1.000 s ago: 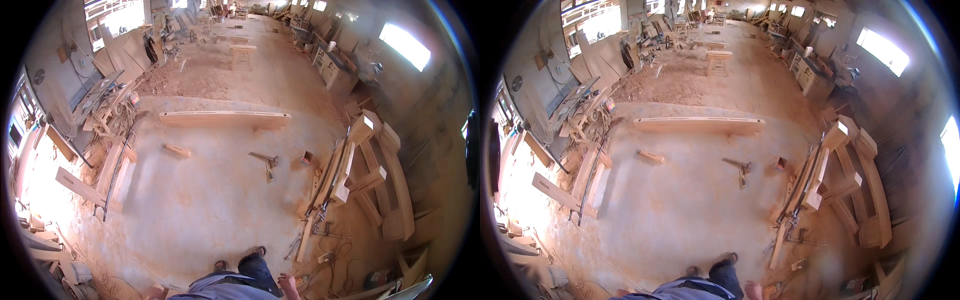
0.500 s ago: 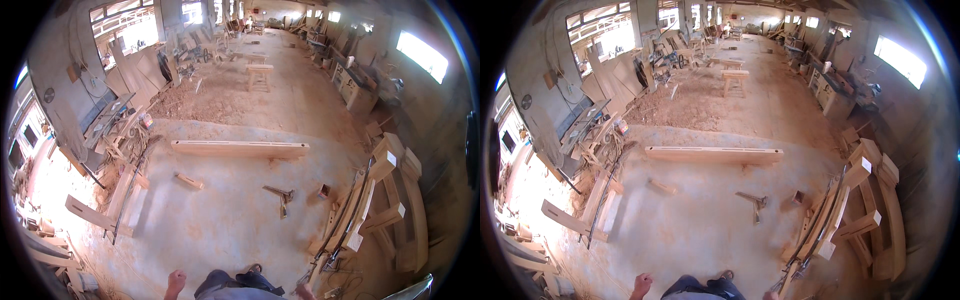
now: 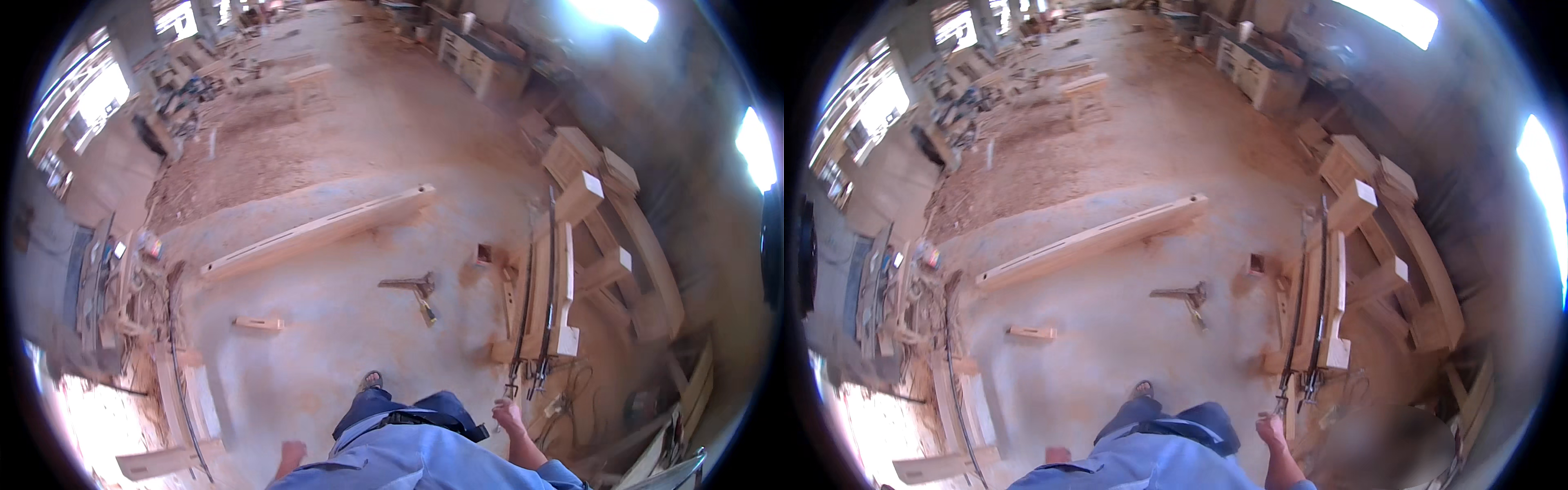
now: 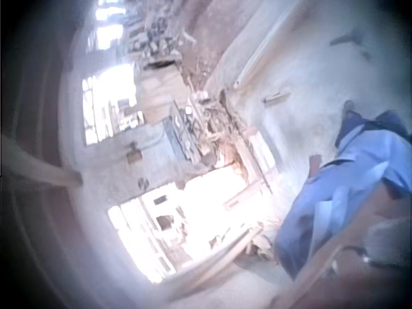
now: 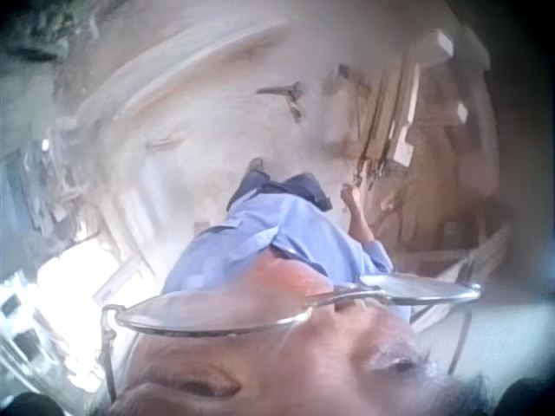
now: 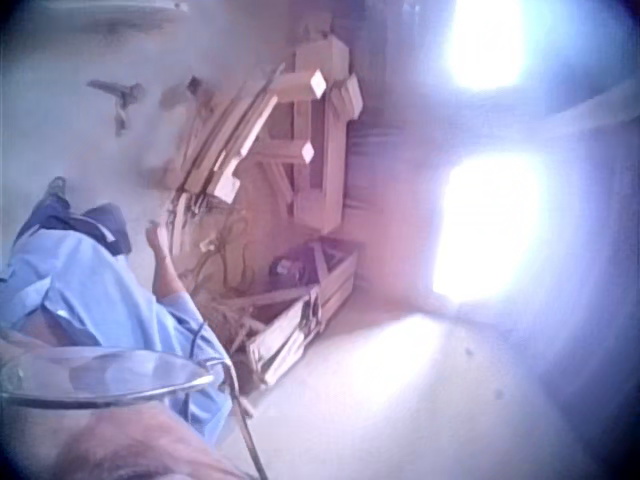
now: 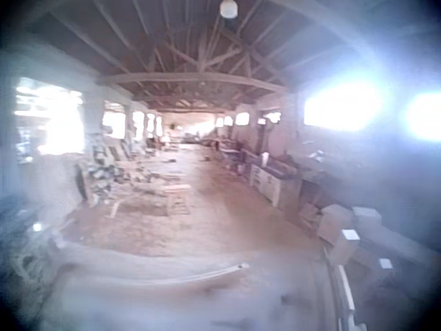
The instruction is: The person uses a hand saw to cut a piece of wood, then uses an angle grinder to smooth and shape a carved wooden panel. They also use a hammer and chisel to refine the wood's edges and details.
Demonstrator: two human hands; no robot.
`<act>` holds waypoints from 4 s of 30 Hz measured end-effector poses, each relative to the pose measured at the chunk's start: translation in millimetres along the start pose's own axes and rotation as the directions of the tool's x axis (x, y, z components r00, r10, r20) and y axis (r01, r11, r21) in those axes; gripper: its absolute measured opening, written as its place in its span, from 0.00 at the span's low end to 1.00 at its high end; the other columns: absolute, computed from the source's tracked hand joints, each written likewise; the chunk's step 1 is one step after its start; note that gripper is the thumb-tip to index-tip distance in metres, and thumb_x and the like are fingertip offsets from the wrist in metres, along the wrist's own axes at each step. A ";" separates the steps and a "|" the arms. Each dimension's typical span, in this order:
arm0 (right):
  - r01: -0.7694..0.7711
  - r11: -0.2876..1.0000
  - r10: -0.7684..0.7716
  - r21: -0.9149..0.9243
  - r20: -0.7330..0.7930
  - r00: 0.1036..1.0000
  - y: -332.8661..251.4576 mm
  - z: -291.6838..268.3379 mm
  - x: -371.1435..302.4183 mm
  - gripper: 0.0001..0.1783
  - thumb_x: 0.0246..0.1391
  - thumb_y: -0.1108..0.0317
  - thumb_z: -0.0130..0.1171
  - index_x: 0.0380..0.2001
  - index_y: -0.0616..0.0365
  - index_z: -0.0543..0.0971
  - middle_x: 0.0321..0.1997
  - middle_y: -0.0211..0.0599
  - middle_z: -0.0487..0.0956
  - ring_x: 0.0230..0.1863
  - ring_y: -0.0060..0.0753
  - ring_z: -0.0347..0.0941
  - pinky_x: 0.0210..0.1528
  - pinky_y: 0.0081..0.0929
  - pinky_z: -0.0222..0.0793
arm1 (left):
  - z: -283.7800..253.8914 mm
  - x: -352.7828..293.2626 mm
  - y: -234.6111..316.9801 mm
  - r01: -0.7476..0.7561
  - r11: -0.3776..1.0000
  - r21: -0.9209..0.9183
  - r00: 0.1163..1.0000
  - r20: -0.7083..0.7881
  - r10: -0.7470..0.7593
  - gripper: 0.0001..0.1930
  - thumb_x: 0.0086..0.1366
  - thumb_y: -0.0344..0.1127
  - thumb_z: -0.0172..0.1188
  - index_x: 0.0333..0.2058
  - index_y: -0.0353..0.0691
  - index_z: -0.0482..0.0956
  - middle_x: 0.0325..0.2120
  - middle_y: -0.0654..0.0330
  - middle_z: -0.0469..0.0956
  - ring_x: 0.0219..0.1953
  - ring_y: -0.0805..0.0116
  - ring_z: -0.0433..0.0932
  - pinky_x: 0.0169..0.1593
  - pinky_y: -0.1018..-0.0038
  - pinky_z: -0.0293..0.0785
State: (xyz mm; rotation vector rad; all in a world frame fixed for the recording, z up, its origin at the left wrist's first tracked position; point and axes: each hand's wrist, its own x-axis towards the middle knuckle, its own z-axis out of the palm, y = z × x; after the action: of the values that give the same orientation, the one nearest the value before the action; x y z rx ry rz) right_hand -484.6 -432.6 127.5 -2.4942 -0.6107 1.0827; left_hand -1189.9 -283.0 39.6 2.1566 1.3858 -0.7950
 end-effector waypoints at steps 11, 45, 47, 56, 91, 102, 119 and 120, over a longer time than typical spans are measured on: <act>-0.395 0.915 0.389 0.078 0.085 0.917 63.1 70.5 -79.6 0.25 0.49 0.64 0.56 0.52 0.52 0.84 0.50 0.54 0.83 0.53 0.53 0.80 0.55 0.41 0.76 | -380.4 210.0 32.0 -0.219 0.558 -0.800 0.865 -0.423 -0.268 0.07 0.65 0.32 0.55 0.27 0.41 0.77 0.23 0.67 0.73 0.26 0.76 0.72 0.30 0.74 0.71; -0.595 0.484 0.797 0.642 -0.043 0.602 -138.9 258.2 -228.3 0.25 0.48 0.73 0.51 0.51 0.57 0.83 0.49 0.54 0.83 0.53 0.53 0.80 0.56 0.43 0.76 | -443.0 420.1 260.2 -0.462 0.874 -0.149 0.857 0.178 0.483 0.08 0.62 0.33 0.59 0.26 0.39 0.80 0.20 0.61 0.75 0.26 0.69 0.75 0.30 0.67 0.71; -0.507 0.536 0.764 0.675 -0.131 0.632 -132.7 242.7 -214.2 0.25 0.49 0.73 0.52 0.52 0.59 0.81 0.50 0.55 0.83 0.54 0.52 0.80 0.57 0.42 0.76 | -435.7 419.2 245.8 -0.439 0.890 -0.121 0.866 0.208 0.455 0.07 0.62 0.33 0.59 0.25 0.39 0.80 0.20 0.60 0.75 0.26 0.68 0.75 0.30 0.67 0.71; -0.489 0.590 0.702 0.643 -0.109 0.703 -78.9 220.5 -190.6 0.24 0.50 0.70 0.55 0.52 0.60 0.82 0.49 0.53 0.84 0.52 0.49 0.82 0.57 0.39 0.76 | -435.6 449.9 121.1 -0.214 0.911 -0.353 0.954 0.125 0.272 0.07 0.61 0.33 0.58 0.24 0.40 0.79 0.20 0.59 0.75 0.25 0.67 0.75 0.29 0.66 0.71; -0.235 0.901 0.239 0.364 0.035 0.970 -152.4 -60.6 160.6 0.23 0.52 0.74 0.57 0.53 0.66 0.80 0.44 0.49 0.86 0.42 0.36 0.84 0.45 0.29 0.78 | -509.7 394.6 184.3 -0.011 0.648 -0.761 0.972 -0.159 -0.170 0.16 0.57 0.39 0.66 0.19 0.32 0.77 0.13 0.66 0.69 0.20 0.77 0.66 0.26 0.69 0.65; -0.047 0.995 0.059 -0.084 0.156 0.986 -99.6 -114.6 273.7 0.09 0.49 0.67 0.61 0.32 0.57 0.86 0.22 0.38 0.81 0.25 0.34 0.79 0.29 0.38 0.74 | -516.2 426.8 267.9 0.104 0.712 -0.694 0.973 -0.076 -0.216 0.22 0.54 0.45 0.67 0.13 0.32 0.75 0.09 0.53 0.69 0.15 0.70 0.66 0.23 0.63 0.63; 0.163 0.911 -0.039 0.379 -0.315 0.948 -424.9 -406.5 693.9 0.18 0.48 0.73 0.59 0.43 0.66 0.84 0.33 0.39 0.84 0.33 0.30 0.80 0.35 0.27 0.75 | -792.2 642.8 424.9 0.034 0.963 -0.267 0.984 -0.158 -0.078 0.18 0.60 0.48 0.58 0.28 0.39 0.87 0.31 0.44 0.84 0.33 0.48 0.84 0.36 0.54 0.78; 0.187 0.860 -0.034 0.474 -0.313 0.949 -420.1 -400.7 716.5 0.16 0.48 0.74 0.58 0.42 0.66 0.84 0.32 0.38 0.83 0.31 0.29 0.79 0.34 0.26 0.74 | -779.6 663.3 414.0 -0.075 0.993 -0.093 0.991 -0.120 0.063 0.18 0.60 0.49 0.58 0.29 0.41 0.87 0.32 0.44 0.84 0.34 0.47 0.84 0.37 0.54 0.78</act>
State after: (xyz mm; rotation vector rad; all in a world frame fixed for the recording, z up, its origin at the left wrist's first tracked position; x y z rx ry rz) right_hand 153.2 232.8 157.8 -2.0728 -0.3262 0.6902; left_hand -418.3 493.2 185.3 2.1922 1.3689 -0.5712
